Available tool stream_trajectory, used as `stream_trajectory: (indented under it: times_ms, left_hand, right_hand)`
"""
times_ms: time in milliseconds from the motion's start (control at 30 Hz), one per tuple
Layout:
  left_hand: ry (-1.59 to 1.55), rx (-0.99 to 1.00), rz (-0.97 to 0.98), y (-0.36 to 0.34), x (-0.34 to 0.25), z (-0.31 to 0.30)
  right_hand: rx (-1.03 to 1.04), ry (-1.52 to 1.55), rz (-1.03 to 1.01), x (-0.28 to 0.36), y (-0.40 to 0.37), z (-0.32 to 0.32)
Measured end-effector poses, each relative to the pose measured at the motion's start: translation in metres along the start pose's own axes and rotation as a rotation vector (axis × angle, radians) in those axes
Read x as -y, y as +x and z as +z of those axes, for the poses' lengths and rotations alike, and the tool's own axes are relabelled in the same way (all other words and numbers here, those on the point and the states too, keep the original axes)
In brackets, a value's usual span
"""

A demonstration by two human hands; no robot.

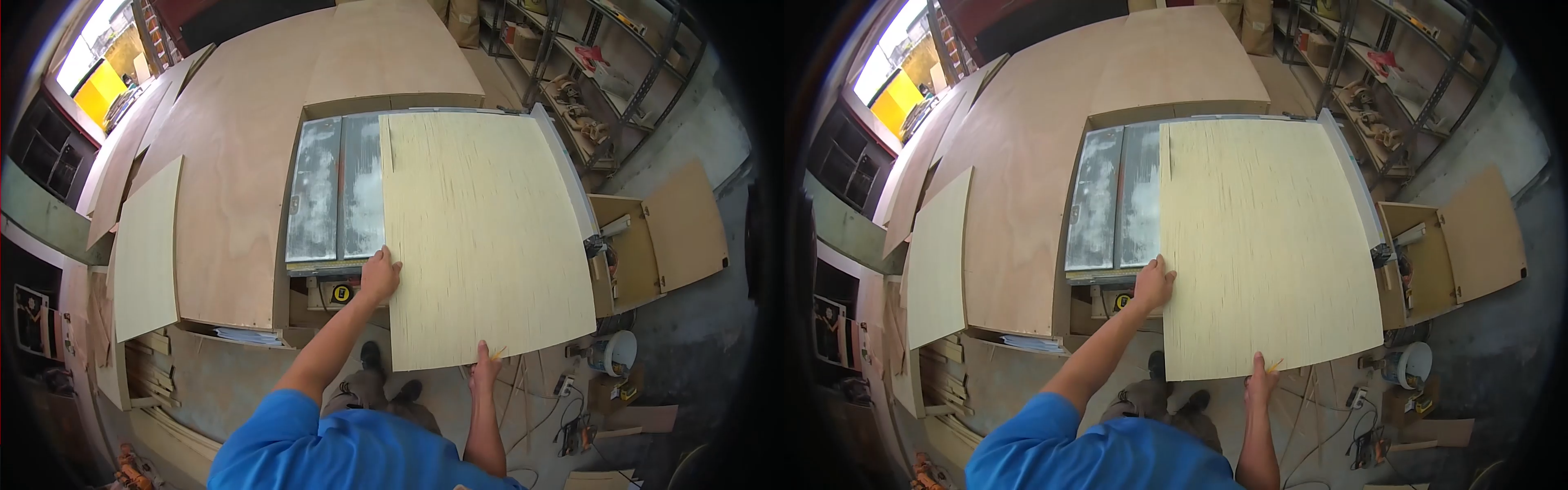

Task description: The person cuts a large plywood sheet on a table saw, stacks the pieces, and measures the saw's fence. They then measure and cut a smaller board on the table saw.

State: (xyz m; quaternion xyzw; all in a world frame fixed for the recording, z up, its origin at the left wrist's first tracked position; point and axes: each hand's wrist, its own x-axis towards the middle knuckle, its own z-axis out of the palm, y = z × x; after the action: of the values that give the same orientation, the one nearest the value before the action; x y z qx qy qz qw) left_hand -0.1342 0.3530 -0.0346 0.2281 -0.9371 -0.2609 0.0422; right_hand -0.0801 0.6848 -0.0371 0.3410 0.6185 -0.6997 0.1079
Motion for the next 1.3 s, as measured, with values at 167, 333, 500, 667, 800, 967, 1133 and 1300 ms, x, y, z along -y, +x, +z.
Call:
stream_trajectory:
  times_ms: [167, 333, 500, 667, 800, 967, 1133, 1300]
  left_hand:
    - [0.013, -0.027, -0.016, 0.075, 0.005, -0.011]
    - [-0.033, -0.038, 0.032, 0.088, 0.01, -0.021]
    - [-0.08, -0.07, 0.107, -0.013, 0.008, -0.003]
    - [-0.073, -0.123, 0.115, 0.009, 0.009, 0.005]
    - [-0.029, -0.11, 0.106, 0.06, 0.016, 0.002]
    - [-0.055, -0.053, 0.162, 0.056, 0.031, -0.014]
    - [-0.017, 0.043, 0.402, -0.022, 0.023, -0.036]
    - [0.214, 0.032, 0.439, -0.037, 0.031, -0.027]
  right_hand:
    - [0.012, -0.035, -0.015, 0.022, 0.04, 0.06]
    - [0.088, -0.043, -0.081, 0.029, 0.058, 0.082]
    - [0.031, -0.289, -0.147, 0.045, 0.05, 0.079]
    - [0.063, -0.344, -0.083, 0.056, 0.065, 0.1]
    - [0.098, -0.47, -0.107, 0.078, 0.081, 0.138]
    - [0.114, -1.024, -0.376, 0.092, 0.1, 0.123]
    - [-0.102, -1.252, -1.07, 0.114, 0.084, 0.101]
    - [0.017, -1.161, -1.5, 0.114, 0.112, 0.123]
